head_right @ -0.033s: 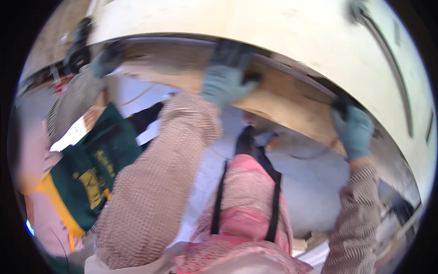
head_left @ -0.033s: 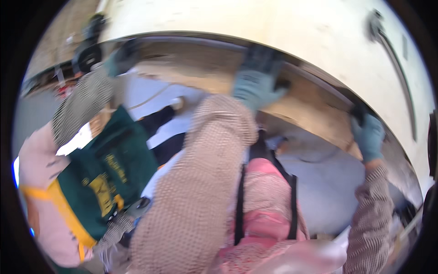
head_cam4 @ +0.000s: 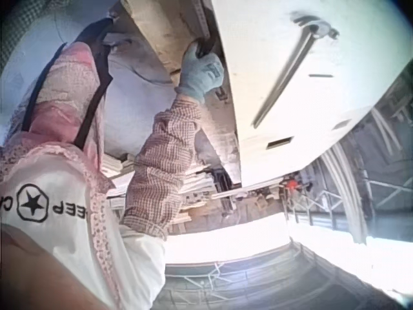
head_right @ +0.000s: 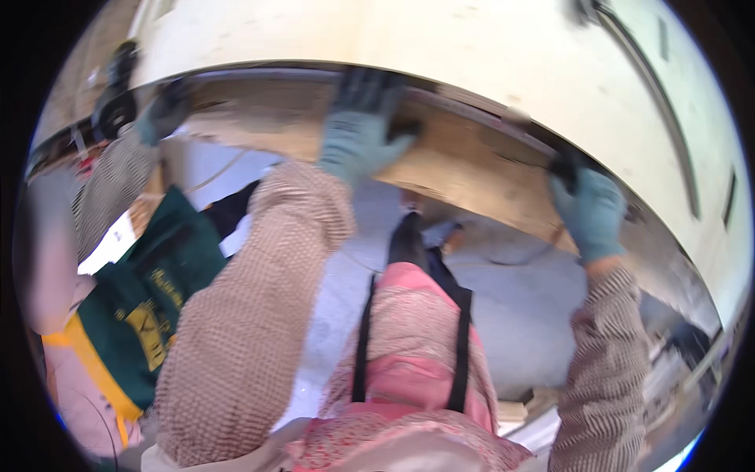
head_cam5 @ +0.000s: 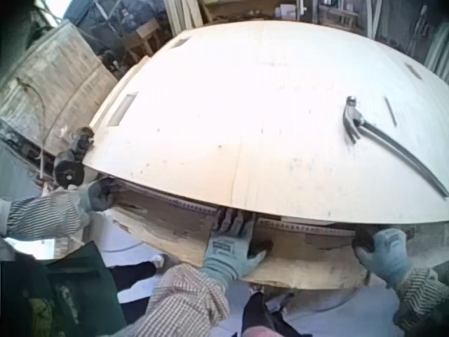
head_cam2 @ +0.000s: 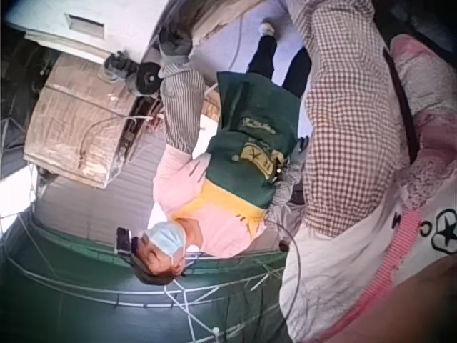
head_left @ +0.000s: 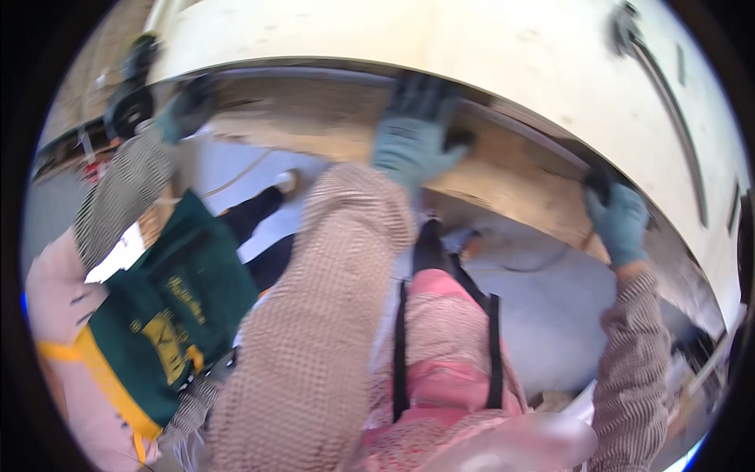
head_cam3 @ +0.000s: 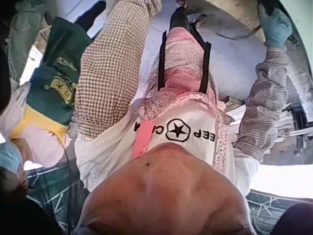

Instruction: The person measures a large curved wooden panel using a tape measure and a hammer. They repeatedly extend the tape measure along the panel's edge, hold it in place, and use the hammer to mark or adjust the measurement points.

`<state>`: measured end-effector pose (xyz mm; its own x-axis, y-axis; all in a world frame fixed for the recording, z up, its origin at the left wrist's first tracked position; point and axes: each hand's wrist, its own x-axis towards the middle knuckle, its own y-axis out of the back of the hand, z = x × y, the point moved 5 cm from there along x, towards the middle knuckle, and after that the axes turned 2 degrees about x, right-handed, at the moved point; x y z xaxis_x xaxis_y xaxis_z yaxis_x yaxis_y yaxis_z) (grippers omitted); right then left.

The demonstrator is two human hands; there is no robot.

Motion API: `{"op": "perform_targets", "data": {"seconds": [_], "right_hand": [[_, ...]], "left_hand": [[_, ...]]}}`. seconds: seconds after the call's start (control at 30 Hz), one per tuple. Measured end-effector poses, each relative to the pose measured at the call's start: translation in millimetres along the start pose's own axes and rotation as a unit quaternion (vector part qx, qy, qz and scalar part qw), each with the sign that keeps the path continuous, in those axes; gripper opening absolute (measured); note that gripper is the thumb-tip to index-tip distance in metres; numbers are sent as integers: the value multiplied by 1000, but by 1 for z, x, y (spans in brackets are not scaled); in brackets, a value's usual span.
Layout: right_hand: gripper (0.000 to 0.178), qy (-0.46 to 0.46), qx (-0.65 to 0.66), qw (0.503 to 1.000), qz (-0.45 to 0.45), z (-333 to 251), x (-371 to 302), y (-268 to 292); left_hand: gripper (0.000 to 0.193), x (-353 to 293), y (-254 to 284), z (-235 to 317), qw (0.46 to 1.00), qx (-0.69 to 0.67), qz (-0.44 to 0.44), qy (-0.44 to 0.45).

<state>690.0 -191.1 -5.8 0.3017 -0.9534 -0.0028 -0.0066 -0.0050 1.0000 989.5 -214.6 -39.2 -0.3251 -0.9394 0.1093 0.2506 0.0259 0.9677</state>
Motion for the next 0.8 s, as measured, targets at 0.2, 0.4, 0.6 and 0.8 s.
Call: {"op": "perform_targets", "data": {"seconds": [0.2, 0.4, 0.6, 0.8], "right_hand": [[42, -125, -7, 981, -147, -1, 7, 14], [42, -105, -9, 988, -113, 3, 4, 11], [41, -102, -22, 986, -129, 1, 6, 11], [39, -93, -18, 988, -122, -1, 8, 13]], "left_hand": [[76, 8, -7, 3, 998, 63, -13, -8], [76, 7, -6, 4, 999, 48, 11, -14], [76, 7, -5, 6, 999, 51, 6, -9], [76, 7, -5, 6, 999, 50, 0, -4]]}}
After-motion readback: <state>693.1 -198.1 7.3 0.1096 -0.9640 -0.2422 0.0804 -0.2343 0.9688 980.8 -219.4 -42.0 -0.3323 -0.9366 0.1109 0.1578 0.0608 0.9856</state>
